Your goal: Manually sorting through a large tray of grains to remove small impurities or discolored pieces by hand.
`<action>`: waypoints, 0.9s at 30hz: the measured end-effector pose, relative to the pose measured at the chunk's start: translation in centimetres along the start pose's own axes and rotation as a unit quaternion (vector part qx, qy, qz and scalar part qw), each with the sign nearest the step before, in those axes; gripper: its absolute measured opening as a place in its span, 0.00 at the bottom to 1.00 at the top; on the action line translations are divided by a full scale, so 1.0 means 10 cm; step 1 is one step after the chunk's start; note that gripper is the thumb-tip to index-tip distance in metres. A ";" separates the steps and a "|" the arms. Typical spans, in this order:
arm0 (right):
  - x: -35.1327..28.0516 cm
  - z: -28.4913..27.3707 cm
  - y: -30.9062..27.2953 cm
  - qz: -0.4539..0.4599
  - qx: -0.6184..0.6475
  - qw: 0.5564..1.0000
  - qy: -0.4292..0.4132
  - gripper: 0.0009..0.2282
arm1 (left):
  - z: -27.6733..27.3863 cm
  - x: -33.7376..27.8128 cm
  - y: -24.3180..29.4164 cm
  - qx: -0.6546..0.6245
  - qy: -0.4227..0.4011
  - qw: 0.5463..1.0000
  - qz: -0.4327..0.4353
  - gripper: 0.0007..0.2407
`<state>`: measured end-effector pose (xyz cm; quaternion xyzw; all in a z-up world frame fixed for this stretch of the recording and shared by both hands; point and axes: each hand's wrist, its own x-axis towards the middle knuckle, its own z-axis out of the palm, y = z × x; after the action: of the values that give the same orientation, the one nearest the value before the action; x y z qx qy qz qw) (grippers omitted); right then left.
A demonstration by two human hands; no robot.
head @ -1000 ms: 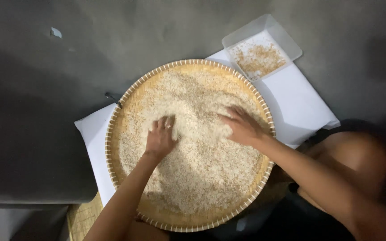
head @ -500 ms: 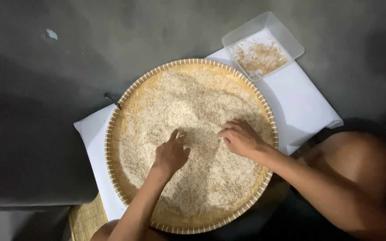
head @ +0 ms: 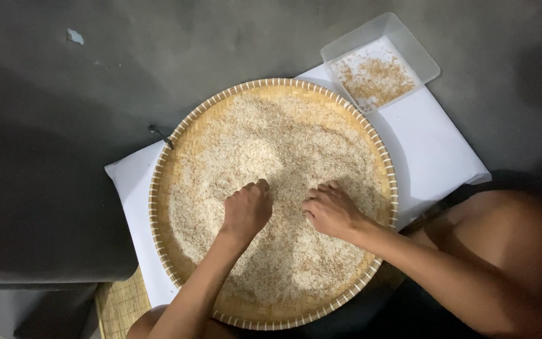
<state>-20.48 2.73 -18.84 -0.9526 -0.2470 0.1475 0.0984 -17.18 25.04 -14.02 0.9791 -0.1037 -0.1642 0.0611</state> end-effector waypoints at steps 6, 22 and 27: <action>0.10 0.18 0.04 -0.003 -0.009 1.000 0.023 0.06 | -0.18 -0.10 0.08 -0.005 -0.009 1.000 0.002 0.09; 0.17 -0.11 0.34 0.180 0.805 0.565 -0.024 0.03 | -0.45 -0.11 0.12 -0.204 -0.070 0.974 0.077 0.10; 0.11 -0.15 0.30 0.176 0.769 0.614 0.011 0.05 | -0.13 0.03 0.01 -0.071 -0.036 0.991 0.108 0.07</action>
<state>-17.72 0.55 -18.51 -0.5547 0.1307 0.2875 0.7698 -16.43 25.01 -12.88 0.9487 -0.1995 -0.1989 0.1437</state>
